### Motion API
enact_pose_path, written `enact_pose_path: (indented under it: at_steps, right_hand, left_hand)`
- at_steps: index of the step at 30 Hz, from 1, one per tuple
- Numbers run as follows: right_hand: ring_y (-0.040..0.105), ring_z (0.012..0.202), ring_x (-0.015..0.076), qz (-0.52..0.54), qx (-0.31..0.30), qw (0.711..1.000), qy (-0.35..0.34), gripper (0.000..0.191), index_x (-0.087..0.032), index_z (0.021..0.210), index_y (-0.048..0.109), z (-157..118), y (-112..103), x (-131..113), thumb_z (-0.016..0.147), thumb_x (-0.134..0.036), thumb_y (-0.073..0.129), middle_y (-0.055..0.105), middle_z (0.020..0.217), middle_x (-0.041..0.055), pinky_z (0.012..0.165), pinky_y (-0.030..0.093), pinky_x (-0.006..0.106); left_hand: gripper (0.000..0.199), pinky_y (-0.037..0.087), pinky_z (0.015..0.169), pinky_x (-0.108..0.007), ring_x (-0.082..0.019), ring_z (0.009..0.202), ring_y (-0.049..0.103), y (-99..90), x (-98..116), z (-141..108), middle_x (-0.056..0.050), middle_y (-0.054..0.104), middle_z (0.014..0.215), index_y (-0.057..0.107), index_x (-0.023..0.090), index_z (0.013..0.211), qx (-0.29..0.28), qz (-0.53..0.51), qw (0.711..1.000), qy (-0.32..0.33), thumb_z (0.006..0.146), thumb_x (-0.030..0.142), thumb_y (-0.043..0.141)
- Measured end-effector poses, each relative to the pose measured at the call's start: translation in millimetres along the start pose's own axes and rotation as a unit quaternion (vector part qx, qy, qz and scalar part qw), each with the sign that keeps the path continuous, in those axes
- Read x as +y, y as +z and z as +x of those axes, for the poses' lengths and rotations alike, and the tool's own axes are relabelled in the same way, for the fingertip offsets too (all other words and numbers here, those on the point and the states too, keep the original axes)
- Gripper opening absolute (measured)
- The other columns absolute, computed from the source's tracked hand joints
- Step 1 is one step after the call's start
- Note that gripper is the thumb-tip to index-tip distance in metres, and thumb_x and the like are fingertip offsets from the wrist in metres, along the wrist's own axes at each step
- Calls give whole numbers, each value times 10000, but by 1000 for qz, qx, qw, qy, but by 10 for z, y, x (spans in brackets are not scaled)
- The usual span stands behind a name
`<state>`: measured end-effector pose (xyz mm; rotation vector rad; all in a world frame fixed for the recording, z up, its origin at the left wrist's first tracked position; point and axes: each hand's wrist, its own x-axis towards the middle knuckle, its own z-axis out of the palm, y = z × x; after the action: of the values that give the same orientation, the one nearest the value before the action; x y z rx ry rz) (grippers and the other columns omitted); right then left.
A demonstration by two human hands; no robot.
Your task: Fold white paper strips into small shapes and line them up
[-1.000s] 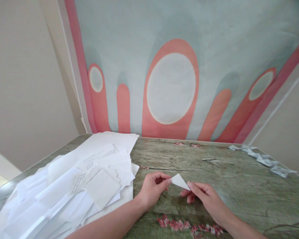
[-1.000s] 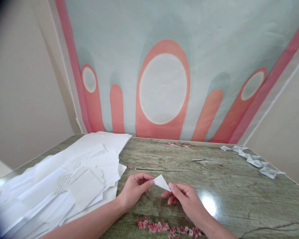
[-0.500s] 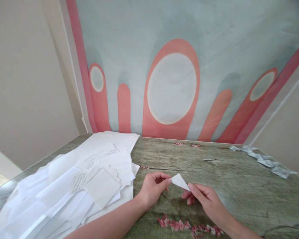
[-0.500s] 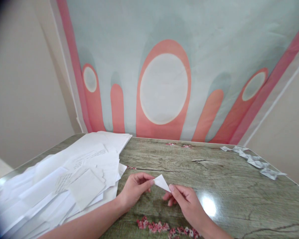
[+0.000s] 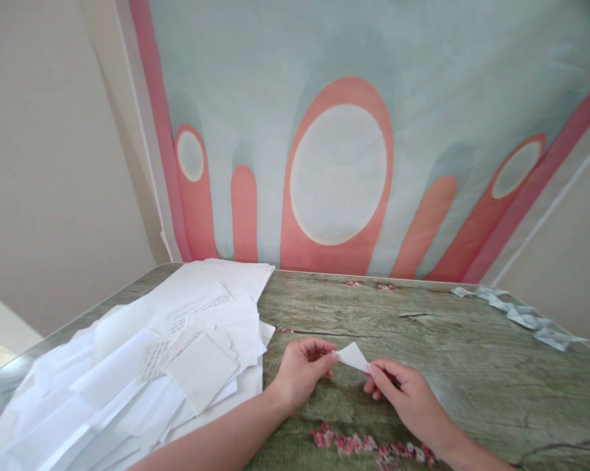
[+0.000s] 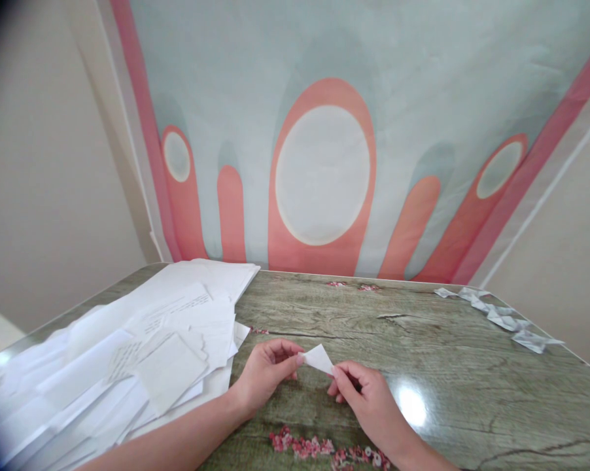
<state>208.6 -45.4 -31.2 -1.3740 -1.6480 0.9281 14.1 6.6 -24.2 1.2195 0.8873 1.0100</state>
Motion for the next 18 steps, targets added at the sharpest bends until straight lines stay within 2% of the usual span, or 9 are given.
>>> enact_pose_path:
  at_steps: [5,9,14,18]
  right_hand:
    - [565,584,141,6,2,1000,9,351,-183,739,584,12,2,28,886,-454,416,608,632,3,597,437,241]
    - [561,582,140,19,1,1000,21,348,-183,748,582,9,4,59,881,-461,421,602,628,-1,593,434,240]
    - [559,586,137,29,0,999,20,346,-184,736,571,8,7,56,881,-461,422,597,625,-4,596,429,237]
    - [559,590,136,26,5,999,19,352,-185,714,563,10,11,37,882,-460,421,600,631,-2,600,428,235]
  left_hand:
    - [226,393,489,-187,-76,481,502,13,-18,-4,-6,619,611,658,104,729,2,10,1000,3,640,298,732]
    - [173,405,502,-199,-98,498,531,19,-32,-30,-18,631,607,680,110,754,15,73,997,23,679,266,689]
    - [132,438,548,-214,-132,591,580,-14,-40,-72,-38,671,705,718,162,798,22,217,969,115,747,236,621]
    - [149,460,614,-217,-154,709,618,-28,7,-95,-38,691,806,729,199,835,-3,261,948,182,772,211,595]
